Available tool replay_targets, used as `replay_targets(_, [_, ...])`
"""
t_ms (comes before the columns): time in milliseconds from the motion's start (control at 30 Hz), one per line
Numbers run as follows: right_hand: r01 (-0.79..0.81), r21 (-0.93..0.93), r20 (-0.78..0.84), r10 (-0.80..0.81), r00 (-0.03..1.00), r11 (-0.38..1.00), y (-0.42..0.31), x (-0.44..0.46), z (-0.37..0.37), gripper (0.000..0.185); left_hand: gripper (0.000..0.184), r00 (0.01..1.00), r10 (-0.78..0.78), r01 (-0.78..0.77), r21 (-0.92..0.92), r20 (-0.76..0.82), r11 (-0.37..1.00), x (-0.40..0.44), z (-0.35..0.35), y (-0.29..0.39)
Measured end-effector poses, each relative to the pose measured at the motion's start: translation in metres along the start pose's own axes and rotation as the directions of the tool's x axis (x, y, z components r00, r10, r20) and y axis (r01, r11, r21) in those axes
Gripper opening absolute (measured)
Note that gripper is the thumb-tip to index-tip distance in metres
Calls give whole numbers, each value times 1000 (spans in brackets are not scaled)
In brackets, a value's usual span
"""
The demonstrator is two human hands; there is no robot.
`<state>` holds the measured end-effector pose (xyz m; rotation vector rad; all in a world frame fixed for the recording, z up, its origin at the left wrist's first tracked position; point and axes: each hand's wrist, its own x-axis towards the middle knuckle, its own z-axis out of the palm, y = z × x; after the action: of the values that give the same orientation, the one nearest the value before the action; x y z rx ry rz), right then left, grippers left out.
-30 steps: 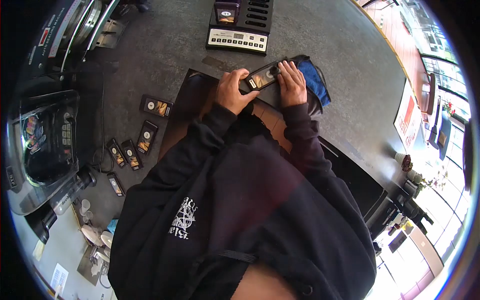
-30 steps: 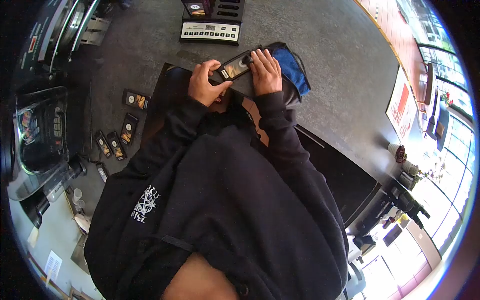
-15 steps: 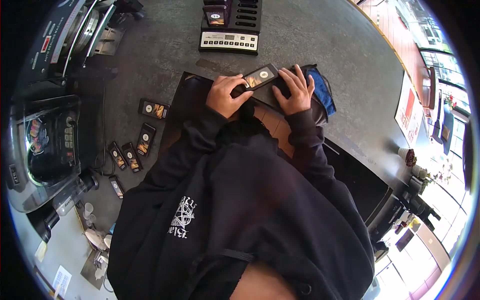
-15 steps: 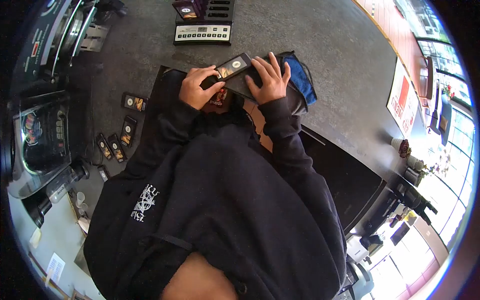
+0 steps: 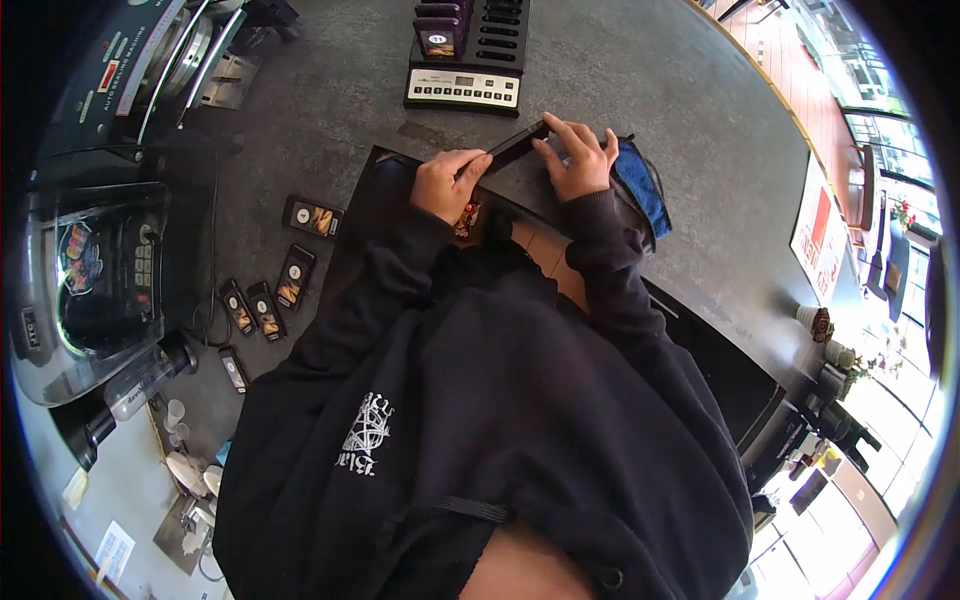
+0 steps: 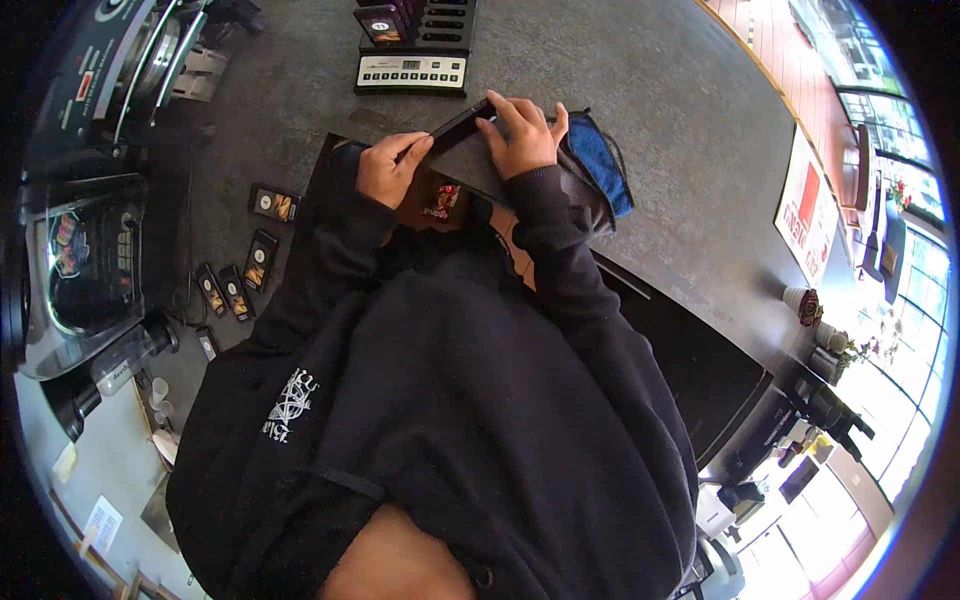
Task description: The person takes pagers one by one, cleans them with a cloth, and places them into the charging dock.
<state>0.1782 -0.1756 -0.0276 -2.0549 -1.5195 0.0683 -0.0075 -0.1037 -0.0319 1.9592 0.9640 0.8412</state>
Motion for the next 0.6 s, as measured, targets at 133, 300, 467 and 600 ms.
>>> replay_targets(133, [-4,3,-18,4,1000,1000,-3,3,8,37,27,996,-93,94,11,-13,996,5,1,-1])
replay_targets(300, [-34,-16,9,34,999,999,0,1,18,34,25,984,-175,173,87,14,981,12,3,-13])
replay_targets(467, [-6,-33,25,7,1000,999,3,-1,20,32,25,981,-191,185,131,35,974,10,6,-11])
replay_targets(600, [37,-51,-11,-37,999,998,5,-3,15,31,26,995,-95,94,201,-4,975,9,7,-11])
